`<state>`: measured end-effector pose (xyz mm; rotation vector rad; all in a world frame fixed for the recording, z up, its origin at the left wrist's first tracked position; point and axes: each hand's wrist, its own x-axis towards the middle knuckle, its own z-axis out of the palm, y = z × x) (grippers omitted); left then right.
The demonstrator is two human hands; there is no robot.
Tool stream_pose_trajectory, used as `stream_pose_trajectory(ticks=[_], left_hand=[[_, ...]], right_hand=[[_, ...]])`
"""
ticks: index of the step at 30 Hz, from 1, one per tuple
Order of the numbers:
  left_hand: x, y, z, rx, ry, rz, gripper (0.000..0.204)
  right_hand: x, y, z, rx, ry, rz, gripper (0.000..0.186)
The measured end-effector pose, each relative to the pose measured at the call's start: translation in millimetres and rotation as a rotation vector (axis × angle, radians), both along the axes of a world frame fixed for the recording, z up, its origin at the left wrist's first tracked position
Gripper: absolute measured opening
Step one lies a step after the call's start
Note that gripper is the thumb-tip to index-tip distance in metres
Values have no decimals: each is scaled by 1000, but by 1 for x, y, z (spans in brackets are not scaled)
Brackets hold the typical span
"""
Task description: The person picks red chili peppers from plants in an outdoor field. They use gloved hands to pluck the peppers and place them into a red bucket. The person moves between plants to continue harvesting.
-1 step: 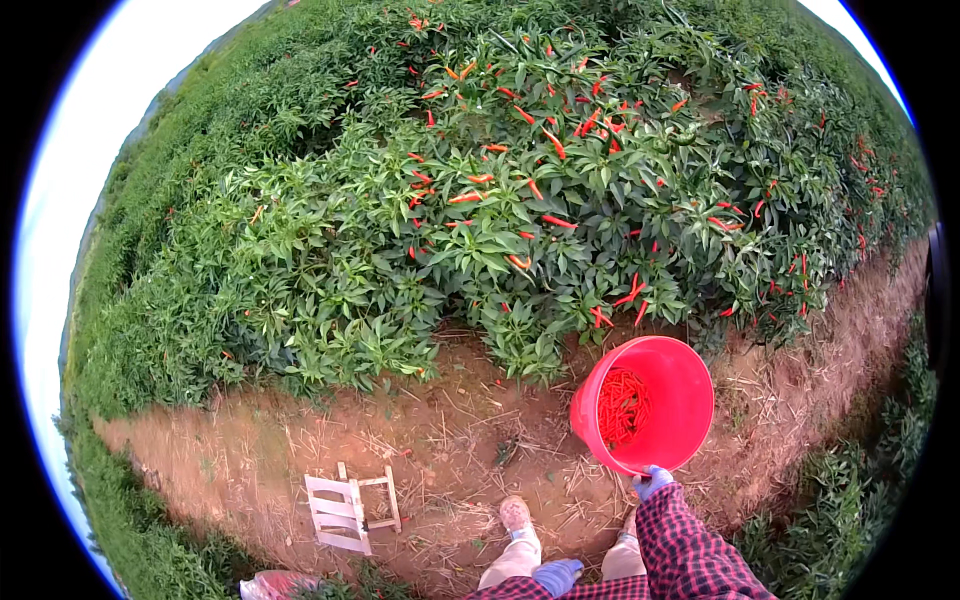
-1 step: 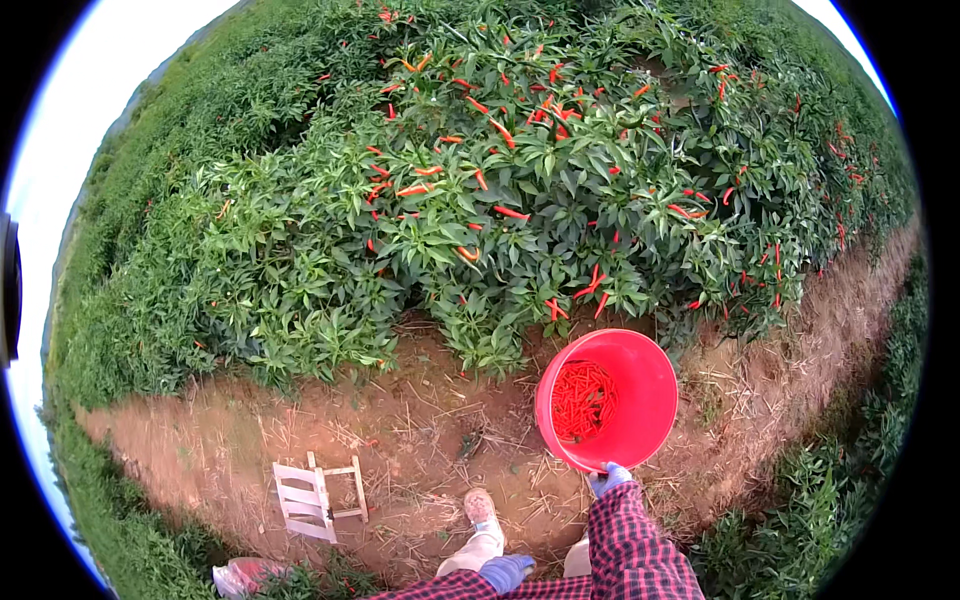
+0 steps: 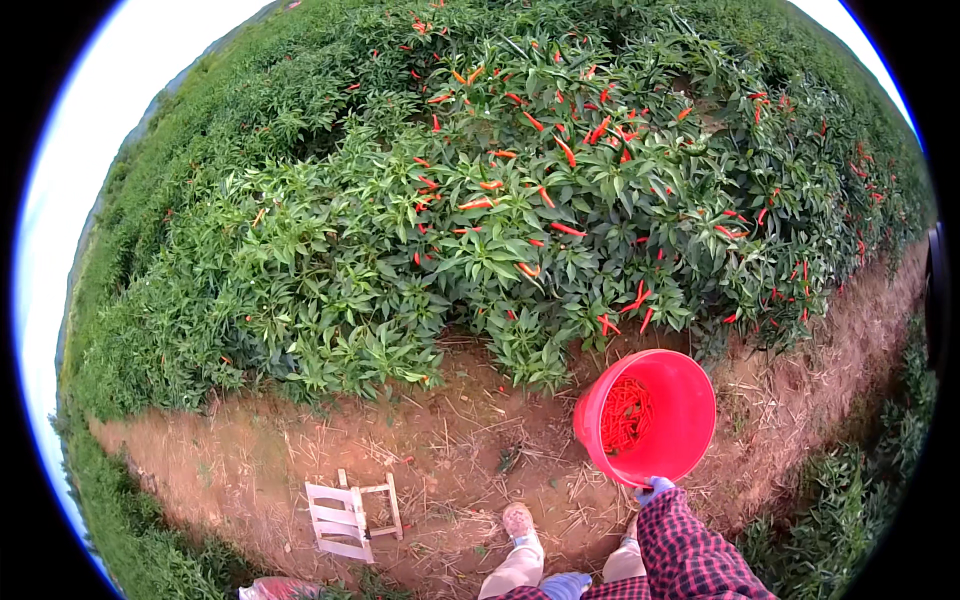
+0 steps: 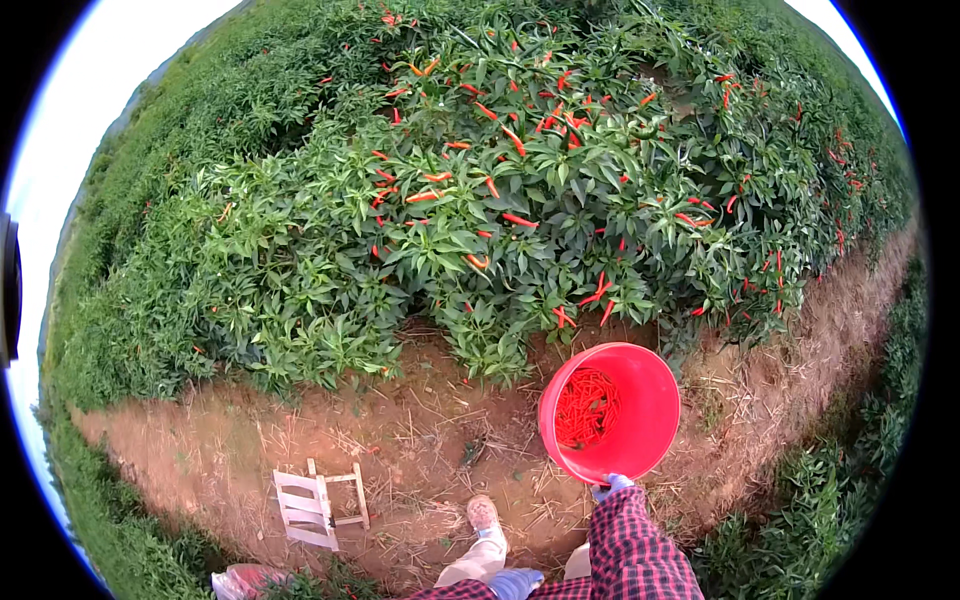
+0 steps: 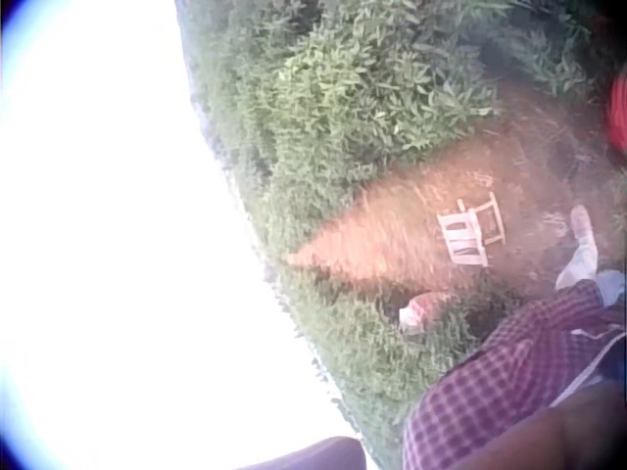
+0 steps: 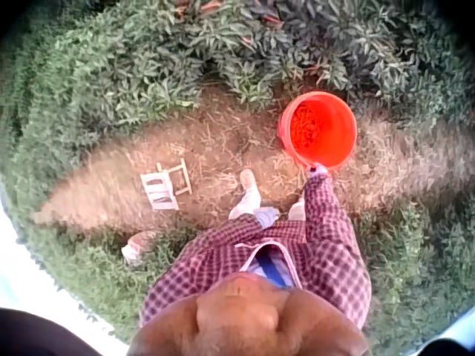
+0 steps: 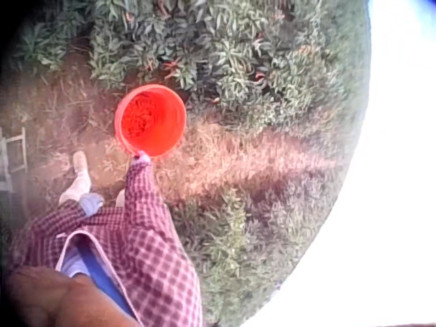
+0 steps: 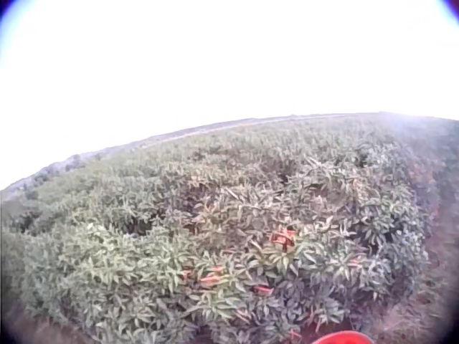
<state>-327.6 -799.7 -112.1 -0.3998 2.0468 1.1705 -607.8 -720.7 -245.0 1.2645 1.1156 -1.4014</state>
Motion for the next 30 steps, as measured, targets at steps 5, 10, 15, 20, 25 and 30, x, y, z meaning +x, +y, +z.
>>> stream_pose_trajectory(ticks=[5,10,15,20,25,30], left_hand=[[39,-21,-14,-34,-132,106,35],[20,-96,15,13,-182,500,34],[18,-132,70,-78,-449,330,57],[114,-144,13,-230,-496,849,54],[263,-117,21,-473,-618,885,56],[348,-108,5,-265,-540,876,53]], right_hand=[[24,-8,2,175,116,80,25],[-4,51,-61,477,-165,768,20],[111,-76,79,112,340,1077,18],[150,-138,75,-55,523,1507,31],[247,-197,32,-219,437,1834,25],[449,-291,-16,-348,98,1921,48]])
